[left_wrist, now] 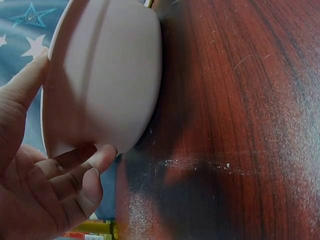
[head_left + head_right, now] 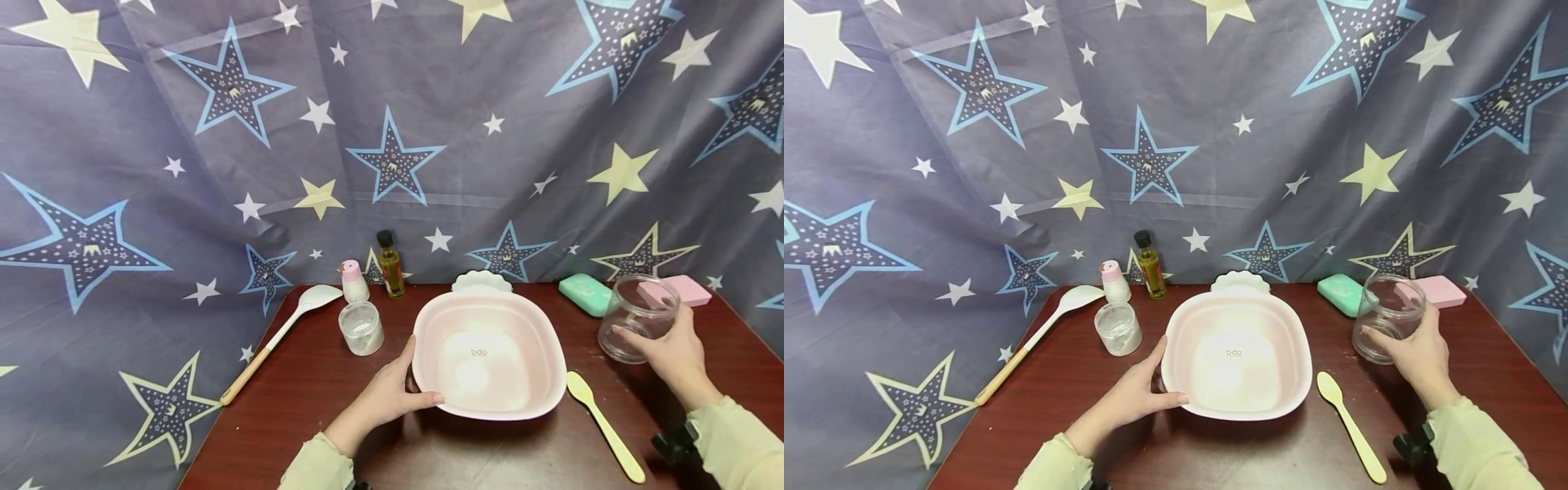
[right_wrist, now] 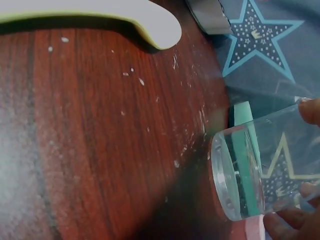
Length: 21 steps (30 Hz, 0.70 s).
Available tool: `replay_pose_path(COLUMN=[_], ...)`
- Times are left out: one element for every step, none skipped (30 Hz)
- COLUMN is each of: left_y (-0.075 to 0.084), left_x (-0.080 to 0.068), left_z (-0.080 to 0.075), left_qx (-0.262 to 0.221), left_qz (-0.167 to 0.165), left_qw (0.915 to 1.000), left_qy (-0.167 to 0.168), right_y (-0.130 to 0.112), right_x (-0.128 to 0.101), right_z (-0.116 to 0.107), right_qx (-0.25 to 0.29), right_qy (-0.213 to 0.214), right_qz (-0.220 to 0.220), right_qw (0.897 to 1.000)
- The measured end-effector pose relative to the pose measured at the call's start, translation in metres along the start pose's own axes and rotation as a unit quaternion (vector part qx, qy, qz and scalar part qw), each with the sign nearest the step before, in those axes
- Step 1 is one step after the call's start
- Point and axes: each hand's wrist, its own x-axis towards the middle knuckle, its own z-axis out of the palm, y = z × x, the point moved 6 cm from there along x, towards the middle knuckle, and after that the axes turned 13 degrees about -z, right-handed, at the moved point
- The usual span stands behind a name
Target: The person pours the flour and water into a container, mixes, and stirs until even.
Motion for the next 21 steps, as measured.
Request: replay_pose_path(left_y=[0.0, -0.001, -0.001, -0.002, -0.002, -0.002, -0.002, -0.002, -0.002, -0.002, -0.002, -0.002, -0.002, -0.002, -0.002, -0.002, -0.002, -0.002, -0.003, -0.003, -0.003], left_x=[0.0, 0.0, 0.0, 0.0, 0.0, 0.001, 0.0, 0.0, 0.0, 0.0, 0.0, 0.0, 0.0, 0.0, 0.0, 0.0, 0.0, 0.0, 0.0, 0.0, 0.0], left_z=[0.0, 0.001, 0.001, 0.001, 0.001, 0.001, 0.001, 0.001, 0.001, 0.001, 0.001, 0.001, 0.001, 0.001, 0.001, 0.0, 0.0, 0.0, 0.0, 0.0, 0.0], left_qx=[0.0, 0.001, 0.001, 0.001, 0.001, 0.001, 0.0, 0.0, 0.0, 0.001, 0.002, 0.002, 0.003, 0.004, 0.003, 0.003, 0.004, 0.004, 0.004, 0.005, 0.004], left_qz=[0.0, -0.001, -0.001, -0.002, -0.003, -0.003, -0.003, -0.003, -0.003, -0.002, 0.0, 0.0, 0.001, 0.001, 0.001, 0.0, 0.0, 0.0, 0.0, -0.001, -0.001], left_qw=[1.0, 1.0, 1.0, 1.0, 1.0, 1.0, 1.0, 1.0, 1.0, 1.0, 1.0, 1.0, 1.0, 1.0, 1.0, 1.0, 1.0, 1.0, 1.0, 1.0, 1.0], left_qy=[-0.001, -0.001, -0.001, -0.001, -0.001, -0.001, 0.0, 0.001, 0.001, 0.001, 0.002, 0.002, 0.002, 0.003, 0.003, 0.004, 0.005, 0.006, 0.007, 0.007, 0.007], right_y=[-0.002, -0.006, -0.01, -0.014, -0.019, -0.024, -0.03, -0.035, -0.042, -0.048, -0.054, -0.061, -0.067, -0.074, -0.081, -0.087, -0.094, -0.1, -0.107, -0.113, -0.118], right_x=[0.0, 0.0, -0.001, -0.001, -0.001, -0.001, -0.001, -0.001, -0.002, -0.002, -0.003, -0.003, -0.004, -0.005, -0.005, -0.006, -0.007, -0.007, -0.008, -0.009, -0.009], right_z=[0.0, -0.001, -0.002, -0.002, -0.004, -0.005, -0.006, -0.007, -0.008, -0.009, -0.01, -0.01, -0.01, -0.01, -0.009, -0.009, -0.008, -0.007, -0.006, -0.005, -0.004], right_qx=[-0.003, -0.007, -0.012, -0.016, -0.021, -0.029, -0.037, -0.043, -0.048, -0.052, -0.058, -0.064, -0.07, -0.076, -0.083, -0.092, -0.102, -0.112, -0.121, -0.132, -0.142], right_qy=[0.002, 0.005, 0.009, 0.011, 0.015, 0.019, 0.023, 0.027, 0.031, 0.036, 0.04, 0.04, 0.04, 0.04, 0.04, 0.04, 0.038, 0.037, 0.037, 0.037, 0.037], right_qz=[-0.011, -0.024, -0.036, -0.049, -0.064, -0.08, -0.097, -0.112, -0.128, -0.145, -0.161, -0.177, -0.193, -0.208, -0.225, -0.243, -0.259, -0.276, -0.294, -0.313, -0.332], right_qw=[1.0, 1.0, 0.999, 0.999, 0.998, 0.996, 0.994, 0.992, 0.99, 0.987, 0.984, 0.981, 0.978, 0.974, 0.97, 0.965, 0.96, 0.954, 0.947, 0.94, 0.932])
